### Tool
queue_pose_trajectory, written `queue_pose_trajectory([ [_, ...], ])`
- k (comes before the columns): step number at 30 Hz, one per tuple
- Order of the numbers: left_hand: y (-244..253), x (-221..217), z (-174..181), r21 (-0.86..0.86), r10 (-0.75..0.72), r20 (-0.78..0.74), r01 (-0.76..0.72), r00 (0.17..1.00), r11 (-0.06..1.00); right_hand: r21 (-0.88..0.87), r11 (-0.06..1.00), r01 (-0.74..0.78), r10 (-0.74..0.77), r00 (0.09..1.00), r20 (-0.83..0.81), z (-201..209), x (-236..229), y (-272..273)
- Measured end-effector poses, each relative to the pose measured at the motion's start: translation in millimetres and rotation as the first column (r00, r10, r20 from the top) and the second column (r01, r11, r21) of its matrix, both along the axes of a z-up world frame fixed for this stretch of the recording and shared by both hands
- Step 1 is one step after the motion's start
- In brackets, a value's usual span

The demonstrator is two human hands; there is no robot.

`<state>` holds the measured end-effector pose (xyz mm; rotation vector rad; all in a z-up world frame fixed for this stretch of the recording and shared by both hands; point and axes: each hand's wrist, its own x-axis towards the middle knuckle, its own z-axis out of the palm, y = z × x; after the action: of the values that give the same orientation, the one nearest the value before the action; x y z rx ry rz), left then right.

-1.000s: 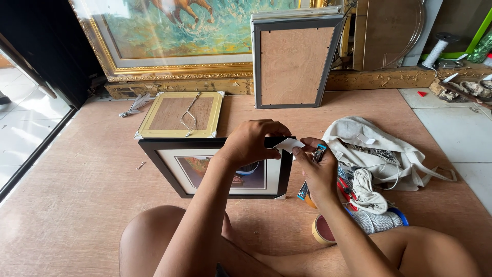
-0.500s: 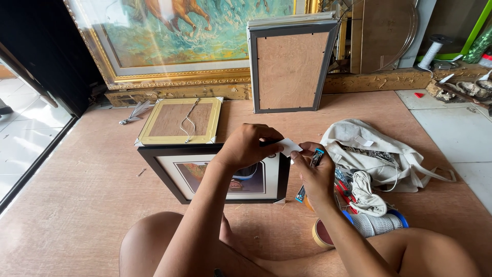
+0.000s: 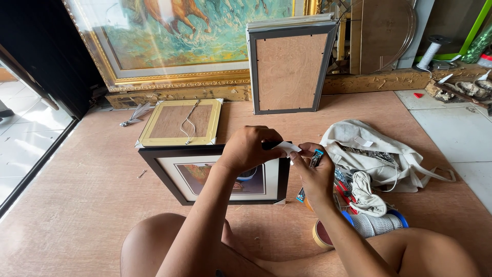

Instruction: Applying protective stickers and finishing touches to a picture frame in a workshop.

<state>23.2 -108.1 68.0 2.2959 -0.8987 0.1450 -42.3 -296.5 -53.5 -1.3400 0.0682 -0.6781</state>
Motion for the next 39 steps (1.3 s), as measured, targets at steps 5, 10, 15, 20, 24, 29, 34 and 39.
queue_pose_trajectory([
  [5, -3, 3, -5, -0.003, 0.052, 0.012, -0.052, 0.999, 0.999, -0.005, 1.000, 0.011, -0.011, 1.000, 0.002, -2, 1, -1],
  [10, -5, 10, -15, -0.005, 0.081, -0.002, -0.081, 0.997, 0.997, -0.032, 0.996, 0.077, -0.077, 0.997, 0.012, 0, -4, 5],
  [15, -7, 7, -8, 0.005, 0.113, 0.004, -0.113, 0.994, 0.994, -0.259, 0.914, 0.313, -0.307, 0.950, 0.066, -17, -19, 20],
  [20, -5, 13, -16, -0.022, 0.106, -0.011, -0.106, 0.994, 0.994, -0.577, 0.758, 0.304, -0.239, 0.953, 0.187, 4, -43, 40],
  [24, -3, 14, -20, -0.013, 0.045, 0.189, -0.044, 0.981, 0.999, -0.638, 0.732, 0.239, -0.206, 0.970, 0.127, -19, -31, 37],
  [29, -2, 15, -21, -0.012, 0.031, 0.234, -0.029, 0.972, 1.000, -0.591, 0.783, 0.194, -0.121, 0.980, 0.161, -13, -27, 30],
  [34, 0, 4, -12, 0.030, 0.093, 0.100, -0.097, 0.991, 0.995, -0.415, 0.900, 0.133, -0.111, 0.991, 0.078, 3, -29, 31],
  [39, 1, -9, -3, 0.043, 0.088, 0.109, -0.093, 0.990, 0.995, -0.310, 0.946, 0.094, -0.107, 0.994, -0.026, -3, -23, 22],
])
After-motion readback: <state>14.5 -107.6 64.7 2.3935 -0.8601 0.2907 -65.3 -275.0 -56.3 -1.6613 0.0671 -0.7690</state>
